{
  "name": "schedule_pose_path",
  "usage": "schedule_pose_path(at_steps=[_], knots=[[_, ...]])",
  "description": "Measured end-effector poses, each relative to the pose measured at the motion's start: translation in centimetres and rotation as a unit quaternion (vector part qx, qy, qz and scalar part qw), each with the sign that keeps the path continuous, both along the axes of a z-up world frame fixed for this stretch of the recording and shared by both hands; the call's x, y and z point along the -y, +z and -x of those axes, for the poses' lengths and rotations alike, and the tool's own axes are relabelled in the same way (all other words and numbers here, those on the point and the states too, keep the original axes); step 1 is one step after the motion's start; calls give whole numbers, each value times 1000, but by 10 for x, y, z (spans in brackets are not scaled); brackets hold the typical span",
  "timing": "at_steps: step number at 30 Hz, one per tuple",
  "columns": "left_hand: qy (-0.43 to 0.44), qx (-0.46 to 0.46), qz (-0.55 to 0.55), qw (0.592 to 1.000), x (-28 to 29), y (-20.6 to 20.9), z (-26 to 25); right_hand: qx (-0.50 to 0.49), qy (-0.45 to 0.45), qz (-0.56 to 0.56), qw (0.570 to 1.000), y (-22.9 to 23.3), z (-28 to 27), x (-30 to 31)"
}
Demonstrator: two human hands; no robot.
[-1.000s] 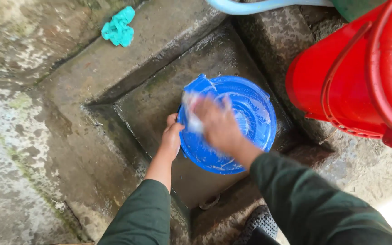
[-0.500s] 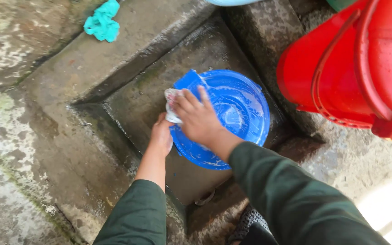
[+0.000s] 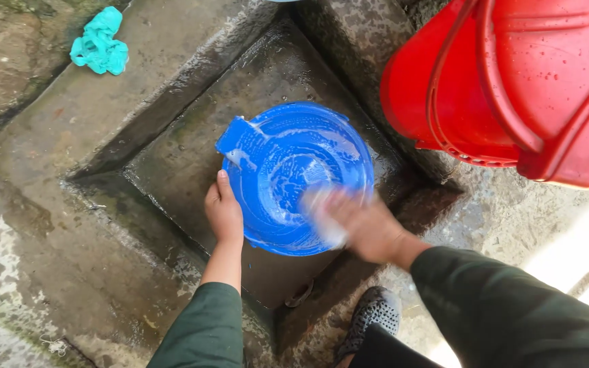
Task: Wash several plastic buckets and lids using a cloth under running water.
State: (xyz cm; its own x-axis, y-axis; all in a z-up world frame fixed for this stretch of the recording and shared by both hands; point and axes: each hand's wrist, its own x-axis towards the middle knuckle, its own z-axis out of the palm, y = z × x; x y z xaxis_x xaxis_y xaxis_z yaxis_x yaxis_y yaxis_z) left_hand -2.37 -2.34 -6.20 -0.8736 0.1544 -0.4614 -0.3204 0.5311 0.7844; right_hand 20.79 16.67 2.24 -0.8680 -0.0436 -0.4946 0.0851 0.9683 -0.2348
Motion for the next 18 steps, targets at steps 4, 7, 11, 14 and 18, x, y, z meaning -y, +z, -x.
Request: schedule_pose_path(at_steps=[4,7,11,14,18], knots=[[8,-39,-25,999,-2,2,-4,-219,-149,71,962,-36,20,-80],[20,-55,-36,998,-3,3,-4,-164,-236,84,954,-80,32,-112],[57,-47,-23,997,-2,-2,-6,-223,-327,164,904,-47,-8,-56],[58,-53,-22,997,-4,-7,-6,-205,-425,274,838,-49,-25,-35],[36,-65,-21,997,5,-17,-4,-174,-494,241,817,-109,3,-87]])
